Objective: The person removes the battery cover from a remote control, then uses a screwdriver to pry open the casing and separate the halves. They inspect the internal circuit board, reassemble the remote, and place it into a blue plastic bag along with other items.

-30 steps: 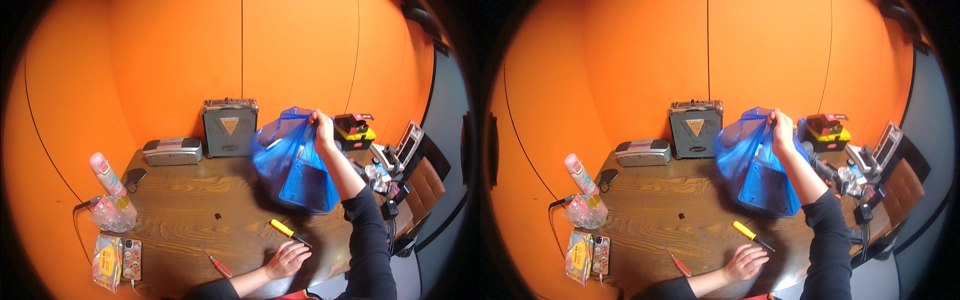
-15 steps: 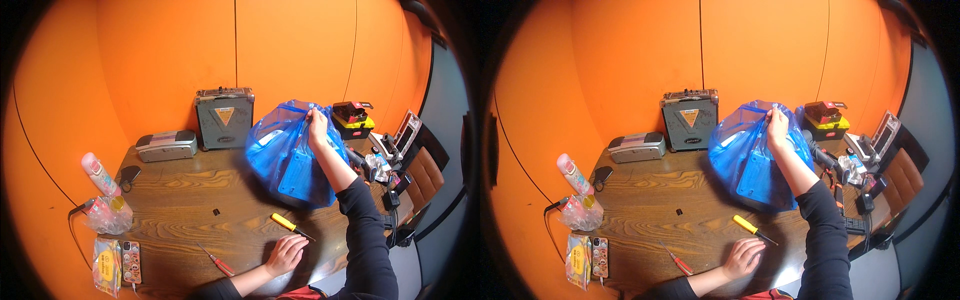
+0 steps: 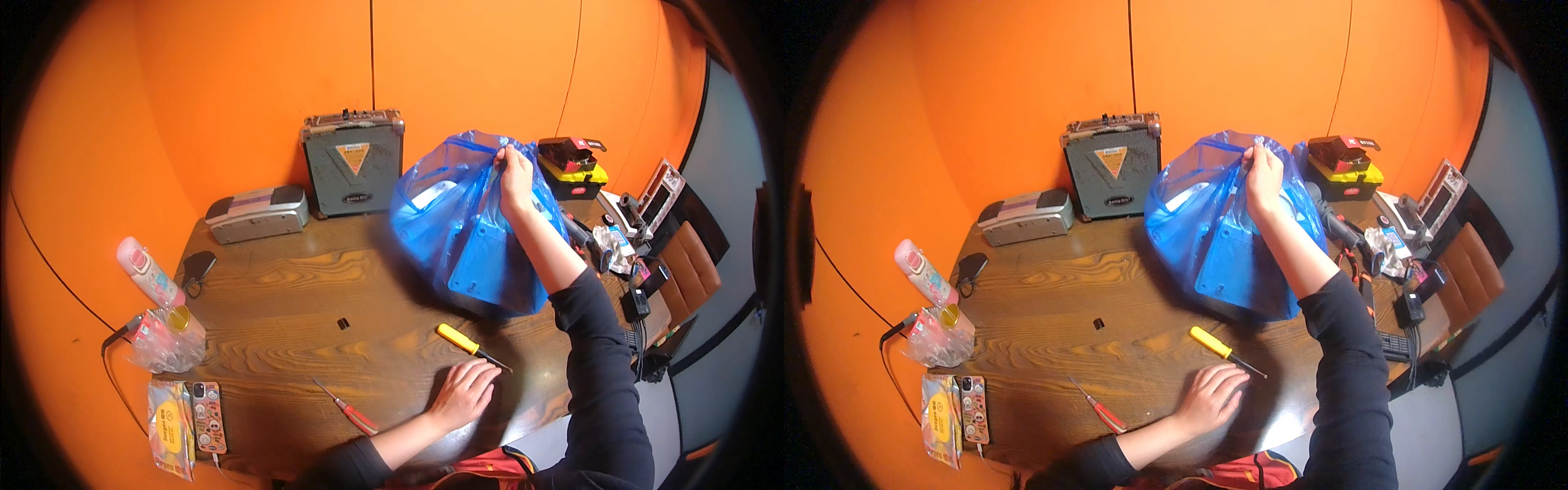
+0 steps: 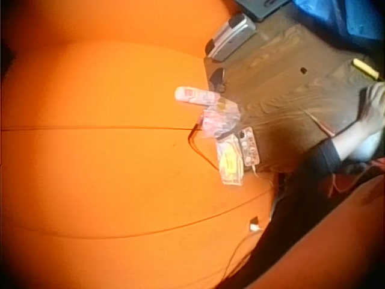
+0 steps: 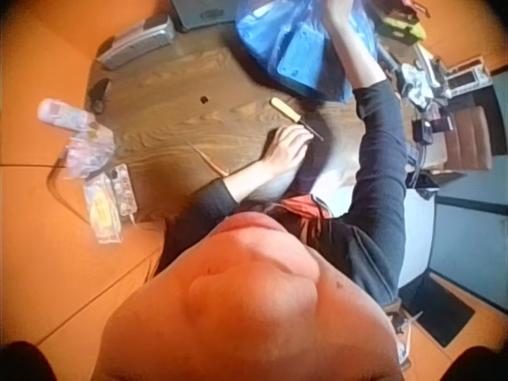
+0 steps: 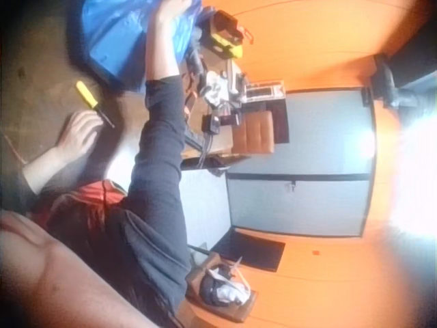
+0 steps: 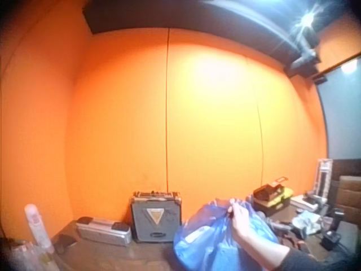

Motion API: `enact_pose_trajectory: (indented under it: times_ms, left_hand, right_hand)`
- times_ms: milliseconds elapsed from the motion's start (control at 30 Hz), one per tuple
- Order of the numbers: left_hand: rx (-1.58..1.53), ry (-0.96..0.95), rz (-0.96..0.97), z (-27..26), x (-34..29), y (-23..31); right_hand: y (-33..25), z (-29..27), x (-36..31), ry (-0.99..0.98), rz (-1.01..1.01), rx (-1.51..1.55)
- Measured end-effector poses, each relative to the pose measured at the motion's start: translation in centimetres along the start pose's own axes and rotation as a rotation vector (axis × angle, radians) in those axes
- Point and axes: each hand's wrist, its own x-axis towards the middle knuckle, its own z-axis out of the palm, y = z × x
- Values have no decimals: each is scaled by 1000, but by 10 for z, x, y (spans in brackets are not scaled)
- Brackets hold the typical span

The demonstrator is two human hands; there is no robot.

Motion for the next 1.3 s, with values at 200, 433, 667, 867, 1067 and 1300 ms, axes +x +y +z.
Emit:
enact_pose_trajectory:
  times_ms: [200, 433, 667, 867, 1067, 1300]
  left_hand:
    - [-26, 18, 5, 2, 1, -2]
    - [-344, 279, -52, -94, 58, 70]
    - [-325, 462, 67, -150, 63, 128]
    - [-148, 419, -15, -136, 47, 107]
    - [-356, 363, -48, -132, 38, 120]
    - [72, -99, -435, -31, -15, 89]
  right_hand:
    - [-4, 0, 1, -16, -7, -87]
    - [-8, -1, 9, -47, -54, -125]
    - [12, -10, 29, 25, 45, -19]
    - [17, 3, 20, -56, -68, 224]
    - [-4, 12, 4, -87, -157, -64]
    - [-13, -11, 73, -581, -559, -217]
